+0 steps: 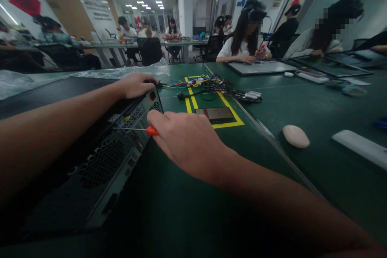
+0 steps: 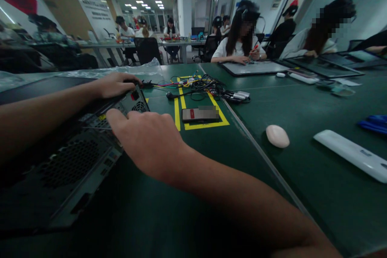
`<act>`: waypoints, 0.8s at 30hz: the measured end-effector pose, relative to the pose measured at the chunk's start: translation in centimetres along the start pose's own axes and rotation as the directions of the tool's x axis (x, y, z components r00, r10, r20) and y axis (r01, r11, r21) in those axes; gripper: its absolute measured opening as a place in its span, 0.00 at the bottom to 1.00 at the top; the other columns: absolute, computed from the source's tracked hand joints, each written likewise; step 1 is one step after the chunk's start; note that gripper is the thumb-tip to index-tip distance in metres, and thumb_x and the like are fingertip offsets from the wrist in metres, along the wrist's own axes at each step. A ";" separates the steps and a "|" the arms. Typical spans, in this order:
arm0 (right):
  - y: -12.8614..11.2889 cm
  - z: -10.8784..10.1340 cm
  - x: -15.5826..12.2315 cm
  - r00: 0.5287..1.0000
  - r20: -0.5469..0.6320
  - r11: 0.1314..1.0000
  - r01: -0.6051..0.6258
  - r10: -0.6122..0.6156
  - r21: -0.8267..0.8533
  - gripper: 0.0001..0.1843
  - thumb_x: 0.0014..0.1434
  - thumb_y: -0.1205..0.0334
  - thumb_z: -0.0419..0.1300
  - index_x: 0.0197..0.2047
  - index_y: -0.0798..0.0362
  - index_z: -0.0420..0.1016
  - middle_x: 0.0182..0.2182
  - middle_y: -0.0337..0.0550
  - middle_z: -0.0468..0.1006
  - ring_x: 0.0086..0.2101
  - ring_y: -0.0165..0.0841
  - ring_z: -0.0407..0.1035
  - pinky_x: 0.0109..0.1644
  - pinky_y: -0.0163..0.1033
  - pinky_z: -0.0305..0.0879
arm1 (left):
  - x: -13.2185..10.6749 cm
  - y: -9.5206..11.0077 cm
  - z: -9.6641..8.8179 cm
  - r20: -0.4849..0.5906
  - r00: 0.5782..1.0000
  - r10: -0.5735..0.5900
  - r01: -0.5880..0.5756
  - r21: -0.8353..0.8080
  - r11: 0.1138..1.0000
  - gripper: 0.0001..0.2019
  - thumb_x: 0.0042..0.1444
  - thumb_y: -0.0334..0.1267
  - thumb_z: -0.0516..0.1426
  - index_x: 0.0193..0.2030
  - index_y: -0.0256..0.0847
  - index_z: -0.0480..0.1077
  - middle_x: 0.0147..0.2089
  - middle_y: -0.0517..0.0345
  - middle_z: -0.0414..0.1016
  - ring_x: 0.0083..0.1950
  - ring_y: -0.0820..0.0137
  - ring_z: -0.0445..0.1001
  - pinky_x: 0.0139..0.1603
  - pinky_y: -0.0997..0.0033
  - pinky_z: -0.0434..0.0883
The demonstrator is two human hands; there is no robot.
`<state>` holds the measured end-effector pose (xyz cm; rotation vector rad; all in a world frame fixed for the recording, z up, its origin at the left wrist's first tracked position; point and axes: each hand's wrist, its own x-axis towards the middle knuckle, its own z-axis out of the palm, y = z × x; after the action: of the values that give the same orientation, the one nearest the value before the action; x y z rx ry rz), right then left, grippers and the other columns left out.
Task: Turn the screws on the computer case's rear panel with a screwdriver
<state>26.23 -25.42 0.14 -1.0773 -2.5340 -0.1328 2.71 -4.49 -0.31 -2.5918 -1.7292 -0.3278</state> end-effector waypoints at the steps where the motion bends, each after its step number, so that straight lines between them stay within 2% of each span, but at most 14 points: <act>1: 0.0 0.1 0.0 1.000 -0.005 1.000 0.003 -0.003 -0.001 0.12 0.73 0.64 0.50 0.56 0.50 0.69 0.42 0.43 0.83 0.37 0.38 0.77 0.35 0.39 0.61 | 0.0 0.0 0.0 0.006 1.000 0.001 -0.001 -0.004 1.000 0.32 0.53 0.51 0.49 0.59 0.41 0.78 0.57 0.52 0.80 0.57 0.52 0.76 0.61 0.61 0.69; 7: 0.1 0.3 0.0 0.999 -0.039 1.000 0.012 -0.012 0.003 0.14 0.73 0.65 0.48 0.57 0.51 0.69 0.41 0.43 0.83 0.37 0.39 0.77 0.35 0.40 0.61 | -0.3 0.2 -0.2 0.013 1.000 0.022 -0.022 -0.007 1.000 0.28 0.58 0.48 0.49 0.60 0.38 0.76 0.58 0.49 0.79 0.55 0.52 0.74 0.61 0.57 0.67; 10: 0.1 0.3 0.0 0.999 -0.047 1.000 0.010 -0.010 0.000 0.15 0.73 0.65 0.48 0.57 0.51 0.70 0.41 0.42 0.83 0.37 0.39 0.77 0.35 0.40 0.61 | -0.5 0.5 -0.4 0.029 0.999 0.015 -0.015 0.008 1.000 0.28 0.59 0.46 0.49 0.60 0.36 0.75 0.58 0.49 0.78 0.53 0.55 0.73 0.61 0.57 0.66; 14: 0.1 0.2 0.0 0.999 -0.037 1.000 0.010 -0.011 -0.006 0.13 0.73 0.65 0.49 0.56 0.51 0.70 0.41 0.42 0.83 0.37 0.39 0.77 0.34 0.40 0.61 | -0.6 0.7 -0.5 0.038 0.999 0.009 -0.010 0.021 1.000 0.27 0.61 0.46 0.49 0.61 0.37 0.75 0.58 0.51 0.78 0.53 0.57 0.72 0.60 0.59 0.66; 24: 0.2 0.4 -0.1 0.997 -0.068 0.999 0.020 -0.021 -0.026 0.12 0.72 0.65 0.49 0.53 0.52 0.72 0.40 0.42 0.82 0.36 0.40 0.77 0.33 0.41 0.62 | -0.6 0.6 -0.6 0.058 0.997 0.053 -0.052 -0.025 0.998 0.31 0.58 0.48 0.49 0.61 0.32 0.75 0.57 0.43 0.78 0.55 0.52 0.74 0.61 0.55 0.67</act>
<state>26.27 -25.26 -0.28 -1.0386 -2.4893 -0.2042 2.91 -5.33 0.25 -2.6851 -1.6810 -0.2752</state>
